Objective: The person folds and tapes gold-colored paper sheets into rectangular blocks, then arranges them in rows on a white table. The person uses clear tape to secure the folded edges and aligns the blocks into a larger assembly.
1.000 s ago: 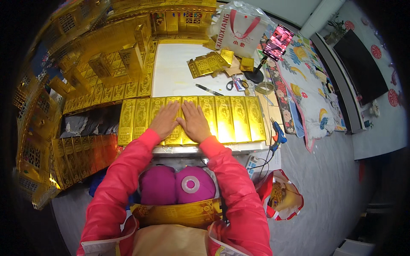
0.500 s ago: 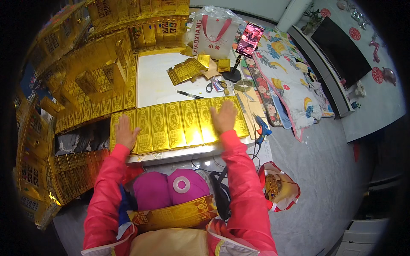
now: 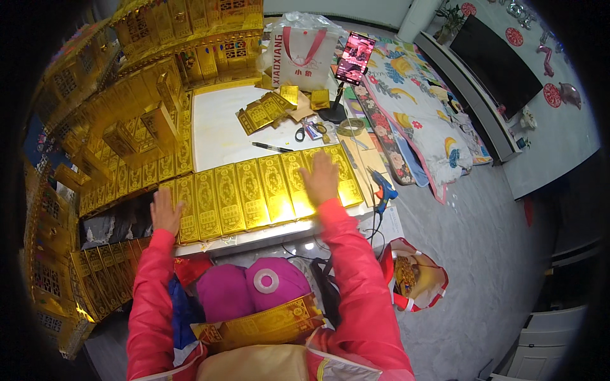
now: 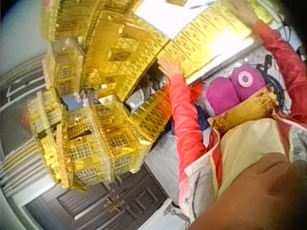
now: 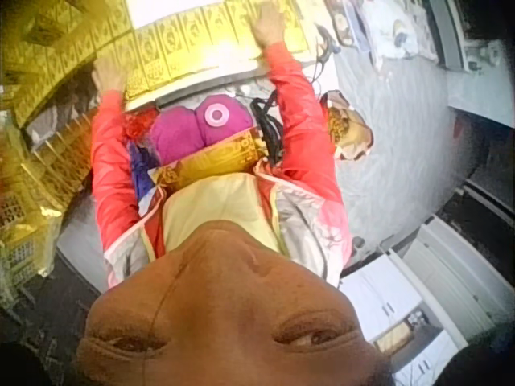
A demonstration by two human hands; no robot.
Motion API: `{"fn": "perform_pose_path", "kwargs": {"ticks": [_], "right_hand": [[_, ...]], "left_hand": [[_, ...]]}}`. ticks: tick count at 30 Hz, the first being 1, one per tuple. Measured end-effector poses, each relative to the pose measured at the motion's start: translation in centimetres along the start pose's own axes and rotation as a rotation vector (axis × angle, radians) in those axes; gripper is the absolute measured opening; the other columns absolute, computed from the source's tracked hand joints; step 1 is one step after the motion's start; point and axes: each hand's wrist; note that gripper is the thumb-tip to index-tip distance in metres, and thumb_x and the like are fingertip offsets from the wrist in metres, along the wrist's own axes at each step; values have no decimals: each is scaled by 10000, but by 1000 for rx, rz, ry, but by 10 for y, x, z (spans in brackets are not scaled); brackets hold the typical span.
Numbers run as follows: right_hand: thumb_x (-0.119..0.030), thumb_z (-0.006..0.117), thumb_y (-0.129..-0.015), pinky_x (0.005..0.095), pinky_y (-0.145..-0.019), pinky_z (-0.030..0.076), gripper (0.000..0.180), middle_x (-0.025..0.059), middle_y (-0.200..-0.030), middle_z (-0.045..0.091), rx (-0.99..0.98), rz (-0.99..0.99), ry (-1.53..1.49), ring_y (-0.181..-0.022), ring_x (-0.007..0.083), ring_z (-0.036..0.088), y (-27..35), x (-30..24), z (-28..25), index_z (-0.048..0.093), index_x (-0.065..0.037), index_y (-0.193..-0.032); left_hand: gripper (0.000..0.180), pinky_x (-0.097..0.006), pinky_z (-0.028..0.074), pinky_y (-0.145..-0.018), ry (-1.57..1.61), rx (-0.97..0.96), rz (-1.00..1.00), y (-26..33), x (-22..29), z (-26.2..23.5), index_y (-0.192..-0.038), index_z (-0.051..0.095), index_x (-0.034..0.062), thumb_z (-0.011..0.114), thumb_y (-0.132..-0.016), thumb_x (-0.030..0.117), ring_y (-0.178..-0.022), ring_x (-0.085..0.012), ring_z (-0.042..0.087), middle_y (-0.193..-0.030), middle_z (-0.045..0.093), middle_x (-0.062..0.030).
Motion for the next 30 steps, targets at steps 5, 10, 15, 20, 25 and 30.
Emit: {"fn": "perform_pose_path", "kwargs": {"ticks": [5,10,15,20,25,30], "right_hand": [[-395,557,-927,496,-1026,379,616,281,-1340,510,-44,186,-25,-1228,423,483,-33,44,-13,462,37,-1356],[-399,566,-903,518,-915,454,567,284,-1120,640,-54,372,-55,-1038,468,587,-57,52,-16,549,61,-1235],[-428,555,-902,499,-925,462,547,290,-1104,649,-172,434,-95,-1038,470,597,-57,69,-11,634,82,-1081],[-389,621,-868,446,-846,498,497,277,-1058,671,-279,343,-281,-1009,442,630,-54,93,-15,659,65,-1067],[-311,695,-851,257,-543,377,410,-8,-759,582,-487,403,-775,-608,101,471,-52,100,-70,688,-7,-1124],[-214,665,-883,200,-496,323,461,-27,-789,559,-454,209,-1014,-582,55,423,-41,75,-157,578,0,-1282]], "left_hand": [[539,-427,353,-1061,544,34,-192,-21,-51,28,-1371,486,20,500,-985,396,-1310,-347,445,-1404,481,-214],[432,-403,467,-927,696,29,-94,-47,-84,47,-1316,536,-9,514,-994,279,-1131,-346,597,-1245,622,-201],[448,-388,431,-987,1022,-130,-269,-41,-113,41,-1374,499,-25,504,-1015,242,-1204,-288,557,-1350,569,-146],[476,-374,408,-1011,973,-312,-219,-34,-144,19,-1372,492,-49,543,-1005,250,-1197,-247,556,-1337,575,-129],[317,-296,458,-814,1237,-600,-163,-31,-170,-10,-1237,577,5,589,-970,174,-972,-139,600,-1107,655,-37],[498,-252,404,-796,1175,-220,-49,-12,-162,-62,-1363,444,16,643,-941,189,-958,-105,518,-1188,566,-28]]}}
Point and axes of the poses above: each hand's wrist, its own y-axis away from the middle knuckle, its own z-axis out of the palm, x = y × z
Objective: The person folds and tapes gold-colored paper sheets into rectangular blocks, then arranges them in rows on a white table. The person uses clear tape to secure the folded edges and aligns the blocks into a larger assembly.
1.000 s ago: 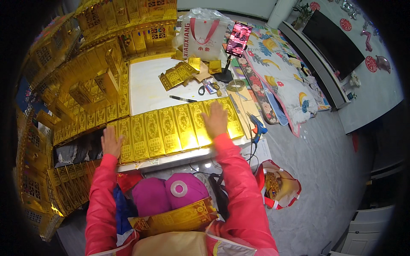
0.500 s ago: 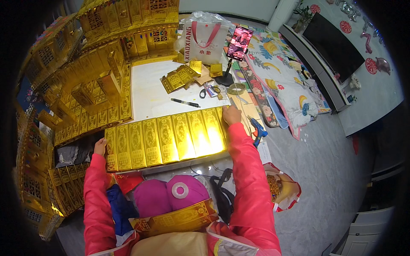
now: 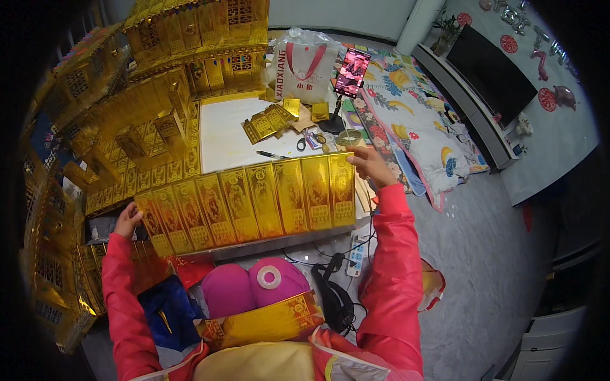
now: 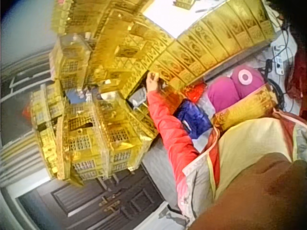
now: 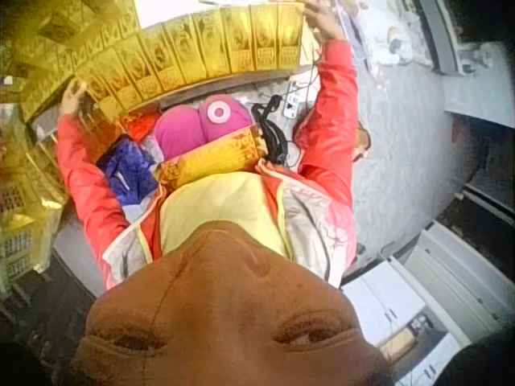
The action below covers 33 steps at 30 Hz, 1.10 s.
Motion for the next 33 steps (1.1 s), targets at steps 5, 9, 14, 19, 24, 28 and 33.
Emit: {"fn": "perform_pose_path", "kwargs": {"ticks": [5,9,14,19,24,28,33], "right_hand": [[5,603,-858,260,-765,545,446,83,-1196,580,-15,-69,-146,-875,150,648,57,-34,-9,527,-37,-1295],[136,514,-794,279,-851,535,427,39,-1188,557,44,-69,-83,-990,155,609,80,13,-4,543,-78,-1163],[118,453,-789,318,-874,470,431,112,-1137,615,195,-62,378,-1069,205,590,92,114,26,564,-40,-1175],[101,488,-796,375,-990,442,380,197,-1218,595,305,-198,548,-1166,352,562,93,156,39,610,-36,-1129],[107,487,-791,367,-1061,402,393,203,-1340,543,333,-158,574,-1269,337,511,92,158,38,600,-21,-1145],[99,501,-806,367,-1046,415,379,193,-1336,555,346,-208,606,-1237,335,541,88,161,37,600,-21,-1151],[69,505,-820,390,-983,457,297,212,-1245,600,390,-259,635,-1152,363,581,83,166,37,618,-15,-1081]], "left_hand": [[736,-284,495,-758,52,58,47,43,41,2,-1548,180,76,600,-946,121,-955,-134,546,-1343,503,-86],[509,-246,502,-824,206,-53,260,66,9,32,-1458,425,94,498,-960,21,-1073,-117,567,-1341,521,-35],[521,-177,434,-857,284,77,28,75,-68,75,-1477,392,65,414,-962,-9,-1317,-151,460,-1485,438,-71],[555,-322,284,-1143,216,88,200,71,-107,103,-1485,326,-21,364,-933,-71,-1385,-227,387,-1507,395,-148],[570,-308,272,-1146,183,157,169,85,-101,125,-1473,346,-24,417,-908,-69,-1393,-220,375,-1518,380,-150],[563,-308,274,-1144,65,216,121,94,-97,131,-1465,363,-20,453,-910,-59,-1392,-222,377,-1509,398,-136],[536,-311,332,-1111,-9,263,167,96,-104,136,-1452,386,-12,489,-926,-16,-1336,-216,444,-1464,460,-135]]}}
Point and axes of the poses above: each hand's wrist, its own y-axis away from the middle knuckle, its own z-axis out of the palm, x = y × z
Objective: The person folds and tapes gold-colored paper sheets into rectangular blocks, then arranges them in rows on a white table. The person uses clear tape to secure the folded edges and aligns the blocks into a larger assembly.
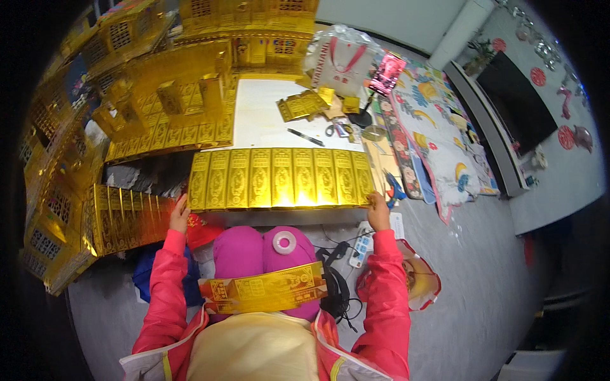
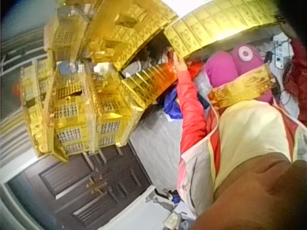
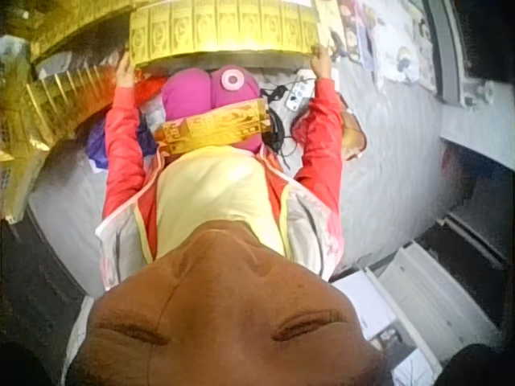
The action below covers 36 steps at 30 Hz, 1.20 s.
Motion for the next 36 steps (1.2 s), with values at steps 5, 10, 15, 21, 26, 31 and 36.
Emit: {"fn": "perform_pose_path", "kwargs": {"ticks": [5,10,15,21,26,31,36], "right_hand": [[56,510,-787,417,-1002,443,300,252,-1244,580,45,20,-35,-1165,396,557,2,-7,3,621,4,-1060],[23,535,-798,454,-1021,408,295,261,-1217,562,121,-100,139,-1149,438,524,6,-51,-14,604,21,-1085],[27,517,-891,314,-787,511,239,154,-1059,612,-24,-154,-121,-920,269,659,31,-146,-38,594,-14,-1114],[17,568,-808,400,-775,512,316,159,-983,611,-359,-499,-273,-885,357,610,96,-254,-31,587,-45,-1118],[51,566,-712,397,-851,491,467,120,-1109,600,-543,-609,-138,-995,327,558,111,-270,-25,552,-49,-1168],[51,590,-686,391,-849,488,519,121,-1114,593,-529,-647,-71,-997,323,548,113,-264,-14,533,-38,-1195],[58,599,-688,394,-832,489,509,123,-1095,591,-493,-630,-46,-967,326,556,113,-259,-4,526,-27,-1185]], "left_hand": [[453,-293,377,-1066,-4,171,13,2,85,9,-1405,452,-17,523,-961,37,-1257,-196,505,-1397,515,-133],[357,-296,418,-981,516,-211,139,58,276,-4,-1315,520,-67,471,-1003,101,-1064,-158,564,-1153,616,-106],[328,-320,496,-688,955,-1263,804,100,405,-5,-1107,582,4,521,-994,305,-795,-192,563,-921,592,-90],[127,-434,456,-784,823,-1405,11,133,454,-40,-995,758,193,713,-886,241,-871,-174,565,-999,697,-28],[91,-397,444,-746,867,-1330,145,135,438,-44,-959,717,171,675,-904,230,-824,-159,544,-945,656,-23],[80,-361,432,-708,874,-1272,221,133,436,-42,-923,677,150,636,-921,219,-776,-144,523,-892,616,-19],[102,-325,419,-670,874,-1215,285,132,432,-39,-887,636,128,598,-939,208,-729,-129,502,-839,575,-14]]}}
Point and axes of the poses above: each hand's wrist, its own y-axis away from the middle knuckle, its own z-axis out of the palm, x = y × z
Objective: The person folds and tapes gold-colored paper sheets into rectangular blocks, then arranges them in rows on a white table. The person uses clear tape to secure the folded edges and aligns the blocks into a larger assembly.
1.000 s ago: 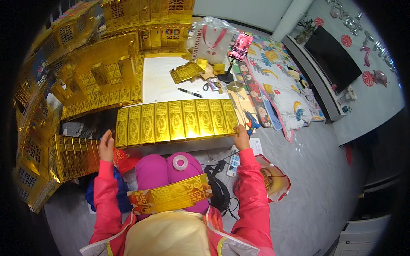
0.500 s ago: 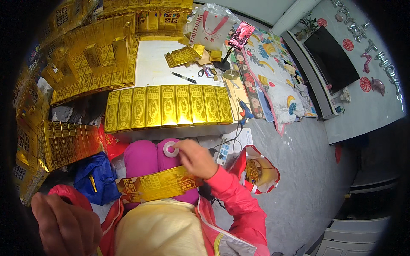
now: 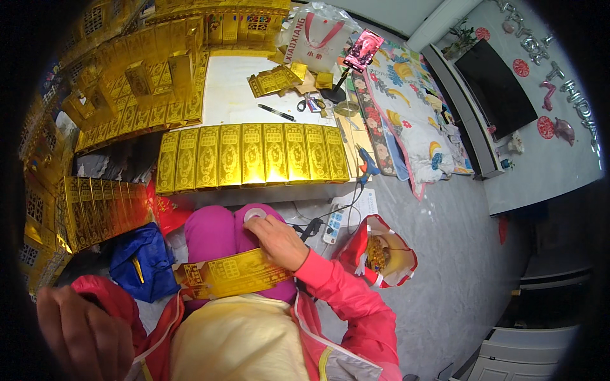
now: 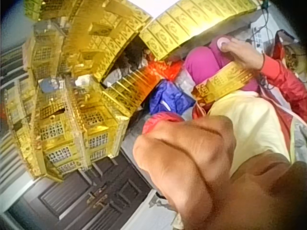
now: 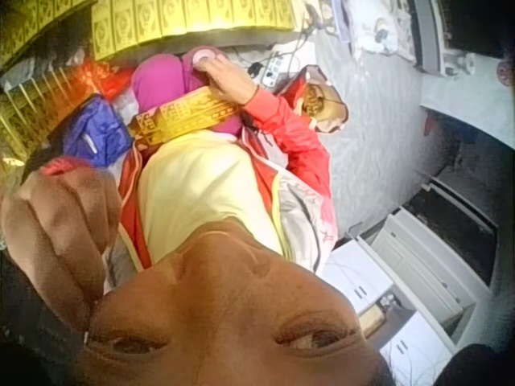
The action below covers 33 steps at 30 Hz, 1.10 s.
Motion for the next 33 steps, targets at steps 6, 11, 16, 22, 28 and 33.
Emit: {"fn": "perform_pose_path", "kwargs": {"ticks": [6,11,16,22,28,33], "right_hand": [[45,612,-735,409,-807,484,415,158,-1059,580,57,86,-30,-935,349,565,-1,8,5,519,-23,-1133],[0,653,-826,277,-722,425,396,46,-998,582,143,333,-665,-812,110,492,-10,7,-15,433,-51,-1151],[-61,635,-857,252,-796,379,436,25,-950,592,219,310,-1024,-811,83,462,-23,-5,-58,393,-56,-1219],[-124,671,-889,258,-821,393,448,29,-929,584,167,258,-1123,-869,86,511,-34,-24,-70,381,-57,-1225],[-138,693,-893,259,-814,401,444,25,-893,584,122,220,-1018,-848,88,502,-43,-22,-61,391,-48,-1204],[-147,665,-923,266,-819,416,344,45,-932,568,73,244,-958,-888,99,535,-42,-7,-47,439,-25,-1152]], "left_hand": [[152,-281,405,-624,-60,-11,147,-1,-3,-1,-844,587,102,551,-960,195,-672,-112,477,-775,527,-9],[200,-245,392,-586,-354,324,429,-9,-32,-16,-808,547,81,513,-977,184,-624,-97,456,-721,486,-4],[166,-245,457,-795,-528,748,-180,-33,-103,-67,-1057,625,8,559,-978,137,-859,-82,546,-961,616,-9],[228,-230,458,-843,-357,577,-285,-35,-168,-82,-1114,632,-14,568,-989,165,-926,-73,558,-1017,627,-4],[133,-213,449,-763,-442,539,-324,-31,-170,-87,-1013,656,-3,659,-909,80,-826,-61,542,-952,623,-8],[63,-242,429,-699,-937,715,-173,-12,-182,-90,-918,654,28,666,-865,59,-754,-99,518,-849,577,-28]]}}
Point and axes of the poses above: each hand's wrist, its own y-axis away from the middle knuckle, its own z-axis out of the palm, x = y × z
